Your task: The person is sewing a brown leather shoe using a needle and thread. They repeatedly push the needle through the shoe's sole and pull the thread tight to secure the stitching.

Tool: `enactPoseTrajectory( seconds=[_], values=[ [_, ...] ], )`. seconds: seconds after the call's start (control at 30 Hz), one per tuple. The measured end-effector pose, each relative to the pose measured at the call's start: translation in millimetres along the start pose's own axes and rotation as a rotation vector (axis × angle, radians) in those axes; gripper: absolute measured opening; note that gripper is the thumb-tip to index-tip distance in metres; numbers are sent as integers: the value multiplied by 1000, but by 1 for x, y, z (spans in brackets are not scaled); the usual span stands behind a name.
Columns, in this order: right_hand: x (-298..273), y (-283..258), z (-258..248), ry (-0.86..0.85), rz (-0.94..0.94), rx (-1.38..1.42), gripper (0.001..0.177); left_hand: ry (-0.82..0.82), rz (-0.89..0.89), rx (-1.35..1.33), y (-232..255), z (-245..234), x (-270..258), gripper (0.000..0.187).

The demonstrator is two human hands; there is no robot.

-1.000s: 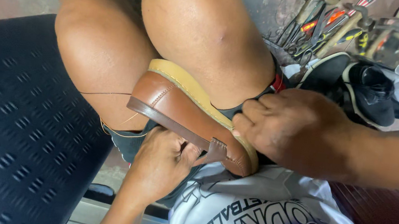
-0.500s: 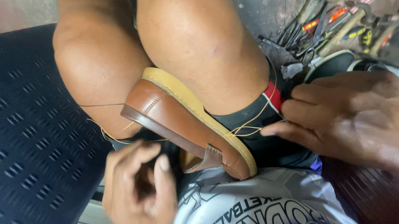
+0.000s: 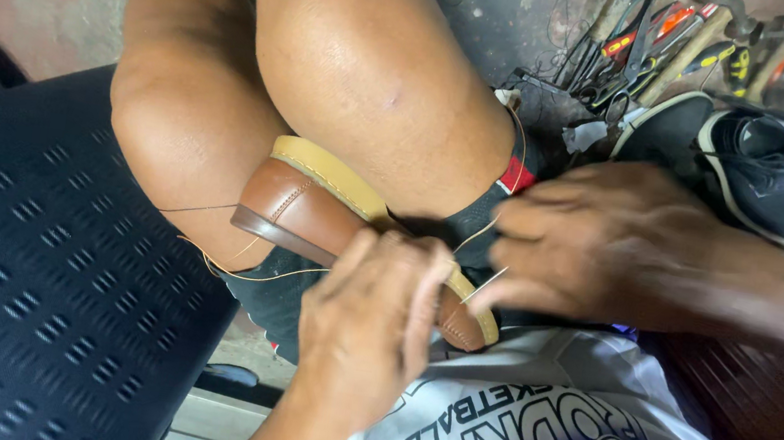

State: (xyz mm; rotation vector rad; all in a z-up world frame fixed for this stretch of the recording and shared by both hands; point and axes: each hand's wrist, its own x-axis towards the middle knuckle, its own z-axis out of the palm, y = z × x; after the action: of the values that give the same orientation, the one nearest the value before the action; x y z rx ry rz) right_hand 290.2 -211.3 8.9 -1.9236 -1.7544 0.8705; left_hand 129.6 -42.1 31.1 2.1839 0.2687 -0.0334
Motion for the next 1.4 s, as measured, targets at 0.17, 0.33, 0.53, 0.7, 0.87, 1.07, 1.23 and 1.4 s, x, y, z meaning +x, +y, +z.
enactPoseTrajectory(
  seconds=[0.17, 0.33, 0.53, 0.7, 0.87, 1.07, 1.23, 1.4],
  values=[
    [6, -8, 22, 201, -35, 137, 34, 97, -125, -270, -11, 0, -17, 14],
    [-12, -9, 21, 1, 120, 195, 13, 48, -344, -646, -2, -8, -21, 33],
    [-23, -4, 11, 46, 253, 548, 13, -72, -328, -660, -1, -18, -14, 43],
    [-14, -13, 28, 143, 141, 132, 28, 65, -431, -772, 1, -7, -9, 43],
    [-13, -15, 14, 131, 153, 340, 10, -90, -361, -482, 3, -14, -8, 54],
    [-4, -26, 5, 105, 243, 426, 7, -269, -301, -300, 5, -21, 4, 76],
    [26, -28, 14, 190, -19, 357, 15, -70, -121, -332, 6, -19, -2, 88],
    [27, -22, -1, 289, -141, -117, 9, -150, -338, -358, 8, -17, -7, 100]
  ],
)
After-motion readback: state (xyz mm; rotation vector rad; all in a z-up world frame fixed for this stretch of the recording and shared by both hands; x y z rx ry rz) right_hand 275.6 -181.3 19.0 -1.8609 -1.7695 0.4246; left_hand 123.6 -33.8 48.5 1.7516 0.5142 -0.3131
